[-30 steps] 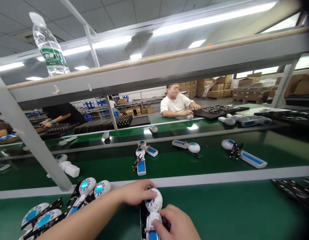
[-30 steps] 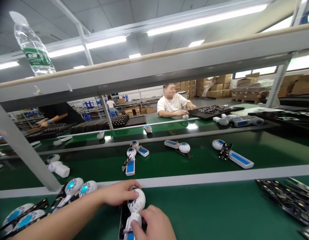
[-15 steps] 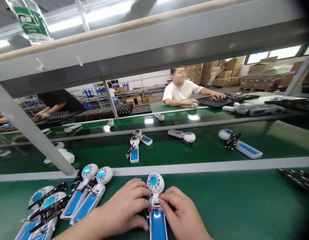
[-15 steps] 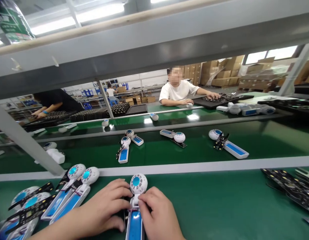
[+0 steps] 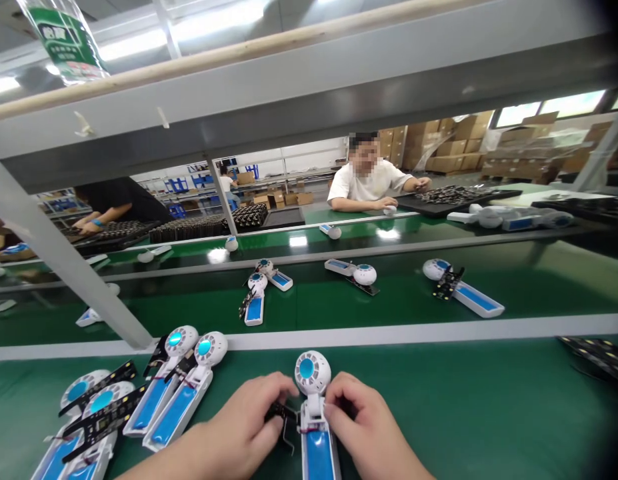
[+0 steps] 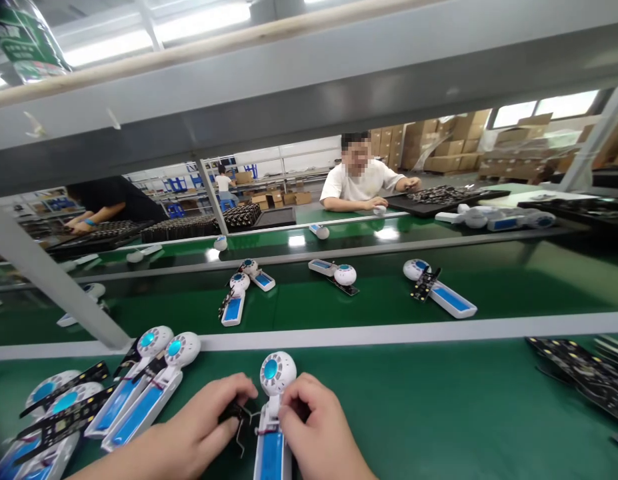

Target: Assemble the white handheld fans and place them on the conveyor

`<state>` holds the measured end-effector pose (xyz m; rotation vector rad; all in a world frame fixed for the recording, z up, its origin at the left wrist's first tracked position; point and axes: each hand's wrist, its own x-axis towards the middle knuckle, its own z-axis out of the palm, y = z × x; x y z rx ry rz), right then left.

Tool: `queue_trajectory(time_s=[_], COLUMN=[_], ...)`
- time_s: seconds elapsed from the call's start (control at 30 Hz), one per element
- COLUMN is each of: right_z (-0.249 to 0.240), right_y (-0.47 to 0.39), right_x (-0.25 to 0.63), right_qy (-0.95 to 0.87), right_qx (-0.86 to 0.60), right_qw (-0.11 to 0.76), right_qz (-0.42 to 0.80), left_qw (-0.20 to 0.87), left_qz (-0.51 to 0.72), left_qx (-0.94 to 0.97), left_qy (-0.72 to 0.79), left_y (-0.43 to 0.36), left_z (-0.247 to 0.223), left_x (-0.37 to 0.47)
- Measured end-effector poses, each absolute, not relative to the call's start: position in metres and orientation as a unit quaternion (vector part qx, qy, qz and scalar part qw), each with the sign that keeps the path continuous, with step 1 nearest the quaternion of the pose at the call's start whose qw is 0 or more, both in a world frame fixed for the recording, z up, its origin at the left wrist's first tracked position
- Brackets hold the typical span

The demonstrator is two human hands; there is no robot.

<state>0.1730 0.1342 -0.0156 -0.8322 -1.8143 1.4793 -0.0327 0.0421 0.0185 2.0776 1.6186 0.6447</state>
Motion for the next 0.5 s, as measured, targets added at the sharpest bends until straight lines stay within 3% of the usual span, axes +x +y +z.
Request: queue_trajectory(time_s=[0.17, 0.3, 0.5], right_z=[-0.013, -0.013, -0.015], right_y=[0.133, 0.129, 0.119], right_x=[0.173, 0.172, 0.174], right_qy=[-0.684, -0.703, -0.778], right_qx=[-0.301, -0.312, -0.307], right_qw=[0.348, 0.385, 0.394], right_qz=[0.566, 0.51, 0.38], left_qw=[0.45, 0.392, 0.307], left_qz=[0.394, 0.509, 0.483], left_qx=[0.558, 0.444, 0.498], left_qy=[0.576, 0.624, 0.652], left_y=[0.048, 0.053, 0.048], left_z=[-0.007, -0.013, 0.003], left_x=[-0.002, 0.028, 0.037])
